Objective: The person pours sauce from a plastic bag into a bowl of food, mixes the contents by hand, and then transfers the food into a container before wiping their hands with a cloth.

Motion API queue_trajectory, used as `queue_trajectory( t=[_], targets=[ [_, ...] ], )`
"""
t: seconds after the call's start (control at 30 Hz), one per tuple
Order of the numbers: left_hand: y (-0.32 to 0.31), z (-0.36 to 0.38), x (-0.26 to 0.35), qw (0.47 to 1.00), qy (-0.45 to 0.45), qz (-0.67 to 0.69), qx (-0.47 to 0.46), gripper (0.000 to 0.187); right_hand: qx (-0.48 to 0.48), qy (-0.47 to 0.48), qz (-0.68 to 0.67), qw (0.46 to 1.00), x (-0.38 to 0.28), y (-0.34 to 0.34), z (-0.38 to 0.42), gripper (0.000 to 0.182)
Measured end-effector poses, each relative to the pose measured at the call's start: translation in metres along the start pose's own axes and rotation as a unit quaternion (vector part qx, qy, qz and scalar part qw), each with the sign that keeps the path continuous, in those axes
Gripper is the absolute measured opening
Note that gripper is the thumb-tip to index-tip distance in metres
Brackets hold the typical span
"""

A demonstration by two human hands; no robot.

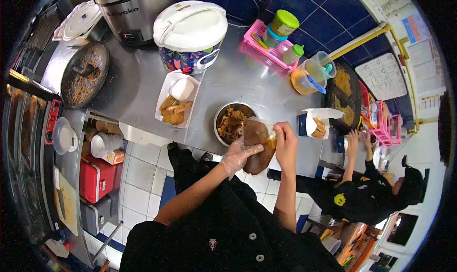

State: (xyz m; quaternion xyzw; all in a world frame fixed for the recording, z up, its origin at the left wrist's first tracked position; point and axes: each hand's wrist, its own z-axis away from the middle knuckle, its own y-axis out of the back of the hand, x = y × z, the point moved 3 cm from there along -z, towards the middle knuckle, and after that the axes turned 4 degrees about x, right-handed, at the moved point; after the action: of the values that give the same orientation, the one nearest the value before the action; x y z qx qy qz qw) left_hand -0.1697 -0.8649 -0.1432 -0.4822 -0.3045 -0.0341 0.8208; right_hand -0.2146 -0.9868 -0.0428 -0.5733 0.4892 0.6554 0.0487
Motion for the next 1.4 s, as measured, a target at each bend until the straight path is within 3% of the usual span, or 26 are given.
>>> queue_trajectory(
  t=[0.17,0.27,0.33,0.53,0.7,0.77,0.8,0.87,0.9,0.93,1.0,1.03,1.07,1.17,1.27,1.33,1.4],
  targets=[
    [0.011,0.009,0.005,0.993,-0.088,-0.083,-0.009,0.058,0.047,0.04,-0.02,0.998,0.001,0.009,0.018,0.013],
    [0.03,0.026,0.01,0.986,-0.081,-0.14,0.032,0.056,0.074,0.089,-0.003,0.993,0.004,0.017,0.026,0.011],
    [0.038,0.039,0.021,0.988,-0.06,-0.139,0.043,0.051,0.086,0.068,-0.011,0.994,0.008,0.026,0.029,0.01],
    [0.075,0.056,0.049,0.93,-0.196,-0.291,0.107,0.037,0.19,0.104,0.019,0.976,0.028,0.041,0.011,0.008],
    [0.084,0.045,0.052,0.92,-0.17,-0.329,0.126,0.043,0.195,0.115,0.052,0.973,0.046,0.039,-0.024,0.006],
    [0.08,0.037,0.054,0.866,-0.221,-0.432,0.121,0.047,0.214,0.136,0.043,0.966,0.053,0.031,-0.045,0.006],
    [0.079,0.032,0.053,0.864,-0.221,-0.438,0.116,0.047,0.226,0.16,0.037,0.96,0.056,0.025,-0.055,0.007],
    [0.07,0.017,0.057,0.788,-0.27,-0.544,0.1,0.053,0.238,0.153,0.028,0.959,0.067,0.011,-0.078,0.009],
    [0.048,0.014,0.069,0.76,-0.193,-0.61,0.114,0.066,0.241,0.15,0.021,0.959,0.072,0.004,-0.089,0.012],
    [0.04,0.002,0.07,0.758,-0.192,-0.614,0.109,0.066,0.246,0.147,0.02,0.958,0.076,-0.002,-0.098,0.012],
    [0.028,-0.018,0.066,0.633,-0.177,-0.748,0.094,0.077,0.222,0.148,-0.007,0.964,0.084,-0.016,-0.112,0.017],
    [0.03,-0.031,0.06,0.594,-0.219,-0.771,0.069,0.087,0.227,0.146,-0.008,0.963,0.09,-0.024,-0.112,0.017],
    [0.034,-0.039,0.052,0.591,-0.22,-0.773,0.064,0.087,0.203,0.113,-0.021,0.972,0.097,-0.032,-0.115,0.019],
    [0.013,-0.057,0.042,0.508,-0.062,-0.849,0.131,0.096,0.167,0.067,-0.043,0.983,0.104,-0.038,-0.117,0.021],
    [0.02,-0.074,0.036,0.519,-0.013,-0.839,0.165,0.089,0.154,0.042,-0.068,0.985,0.109,-0.033,-0.101,0.024],
    [0.059,-0.095,0.019,0.53,-0.049,-0.833,0.15,0.078,0.159,0.035,-0.083,0.983,0.117,-0.026,-0.084,0.026],
    [0.068,-0.099,0.022,0.54,-0.085,-0.826,0.138,0.067,0.208,-0.078,-0.152,0.963,0.148,-0.026,-0.053,0.029]
  ],
)
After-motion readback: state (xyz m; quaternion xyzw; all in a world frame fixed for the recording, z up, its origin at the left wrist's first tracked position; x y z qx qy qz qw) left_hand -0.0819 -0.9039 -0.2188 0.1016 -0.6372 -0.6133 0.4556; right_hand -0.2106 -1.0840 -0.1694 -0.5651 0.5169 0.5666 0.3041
